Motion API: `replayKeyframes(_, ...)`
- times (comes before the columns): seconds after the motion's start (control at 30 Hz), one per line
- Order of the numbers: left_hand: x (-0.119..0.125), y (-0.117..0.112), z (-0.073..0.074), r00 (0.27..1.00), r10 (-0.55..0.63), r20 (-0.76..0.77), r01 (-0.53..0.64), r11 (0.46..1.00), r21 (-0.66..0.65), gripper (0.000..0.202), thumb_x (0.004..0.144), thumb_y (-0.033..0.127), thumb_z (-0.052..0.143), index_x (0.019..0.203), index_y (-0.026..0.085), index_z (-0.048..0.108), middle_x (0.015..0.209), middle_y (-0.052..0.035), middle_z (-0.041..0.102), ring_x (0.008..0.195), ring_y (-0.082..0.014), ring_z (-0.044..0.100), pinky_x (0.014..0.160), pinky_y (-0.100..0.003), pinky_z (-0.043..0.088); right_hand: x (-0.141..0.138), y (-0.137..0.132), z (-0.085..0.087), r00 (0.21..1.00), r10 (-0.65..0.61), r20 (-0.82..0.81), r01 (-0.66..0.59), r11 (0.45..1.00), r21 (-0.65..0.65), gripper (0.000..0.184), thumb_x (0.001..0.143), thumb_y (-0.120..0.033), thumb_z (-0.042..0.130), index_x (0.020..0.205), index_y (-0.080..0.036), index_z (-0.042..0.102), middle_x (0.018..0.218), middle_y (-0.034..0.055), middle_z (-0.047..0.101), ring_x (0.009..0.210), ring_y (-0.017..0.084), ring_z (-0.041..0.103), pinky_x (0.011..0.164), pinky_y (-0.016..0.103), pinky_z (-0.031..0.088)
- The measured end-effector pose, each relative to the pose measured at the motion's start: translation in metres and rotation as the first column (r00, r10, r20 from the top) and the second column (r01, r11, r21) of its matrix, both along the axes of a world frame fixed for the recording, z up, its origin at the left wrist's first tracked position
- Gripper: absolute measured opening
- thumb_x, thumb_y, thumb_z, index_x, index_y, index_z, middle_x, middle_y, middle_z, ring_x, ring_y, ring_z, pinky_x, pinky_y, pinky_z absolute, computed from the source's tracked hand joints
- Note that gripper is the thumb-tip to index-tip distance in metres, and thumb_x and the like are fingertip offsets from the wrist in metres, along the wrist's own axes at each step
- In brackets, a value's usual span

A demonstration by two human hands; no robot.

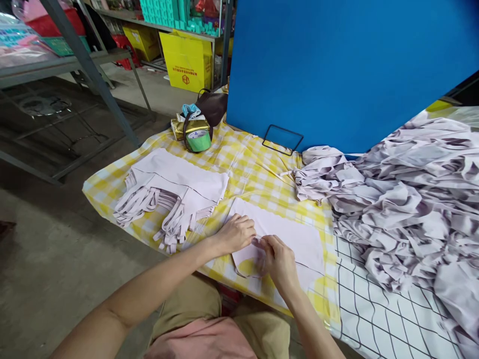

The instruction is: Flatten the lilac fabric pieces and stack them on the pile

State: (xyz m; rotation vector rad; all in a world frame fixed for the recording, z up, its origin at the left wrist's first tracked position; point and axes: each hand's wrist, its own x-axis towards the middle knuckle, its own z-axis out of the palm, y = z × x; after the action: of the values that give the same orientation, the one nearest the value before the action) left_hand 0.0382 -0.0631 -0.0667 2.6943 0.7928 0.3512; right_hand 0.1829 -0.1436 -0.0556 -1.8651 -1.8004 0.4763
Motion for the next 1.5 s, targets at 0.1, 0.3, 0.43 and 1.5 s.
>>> replayKeyframes(0.1, 0.003, 0.003, 0.002, 0.998, 0.064, 0.008, -0.063, 0.993, -0.096, 0.015, 0.086, 0.022, 0.051, 0.080, 0.016, 0.063, 0.087, -0.0034, 0.059, 0.091, -0.0182, 0.051, 0.077, -0.030, 0.035, 0.001, 0.005, 0.001, 0.985, 0.062, 0.159, -0.058, 0.998, -0.029, 0.027, 0.087, -0.017, 0.035, 0.075, -0.017, 0.058, 0.068, 0.0025, 0.057, 0.057, 0.014, 0.053, 0.054, 0.023, 0.032)
replayKeyframes(0.3, 0.006, 0.009, 0.008, 0.998, 0.066, -0.019, -0.069, 0.980, -0.187, 0.013, 0.085, 0.021, 0.053, 0.080, 0.016, 0.063, 0.088, -0.0029, 0.059, 0.092, -0.0184, 0.051, 0.079, -0.030, 0.037, 0.005, 0.015, 0.003, 0.922, 0.133, 0.363, -0.101, 0.989, -0.106, 0.027, 0.076, 0.001, 0.038, 0.072, -0.018, 0.057, 0.068, 0.0011, 0.056, 0.057, 0.012, 0.052, 0.052, 0.022, 0.029)
replayKeyframes(0.43, 0.005, 0.011, 0.009, 0.998, 0.039, -0.039, -0.045, 0.985, -0.166, 0.013, 0.085, 0.021, 0.052, 0.080, 0.016, 0.062, 0.089, -0.0030, 0.059, 0.091, -0.0182, 0.050, 0.079, -0.030, 0.037, 0.007, 0.018, 0.002, 0.899, 0.161, 0.408, -0.123, 0.985, -0.119, 0.027, 0.077, 0.001, 0.038, 0.069, -0.018, 0.056, 0.067, 0.0013, 0.056, 0.059, 0.012, 0.052, 0.053, 0.022, 0.029)
replayKeyframes(1.5, -0.012, 0.011, 0.010, 0.992, -0.013, 0.123, 0.050, 0.954, -0.297, 0.014, 0.079, 0.010, 0.050, 0.080, 0.016, 0.063, 0.087, -0.0023, 0.061, 0.091, -0.0165, 0.052, 0.084, -0.028, 0.038, -0.028, -0.045, 0.011, 0.657, -0.333, -0.677, 0.060, 0.917, -0.394, 0.038, 0.073, -0.054, 0.057, 0.063, -0.018, 0.053, 0.056, -0.0022, 0.051, 0.055, 0.013, 0.045, 0.052, 0.023, 0.035)
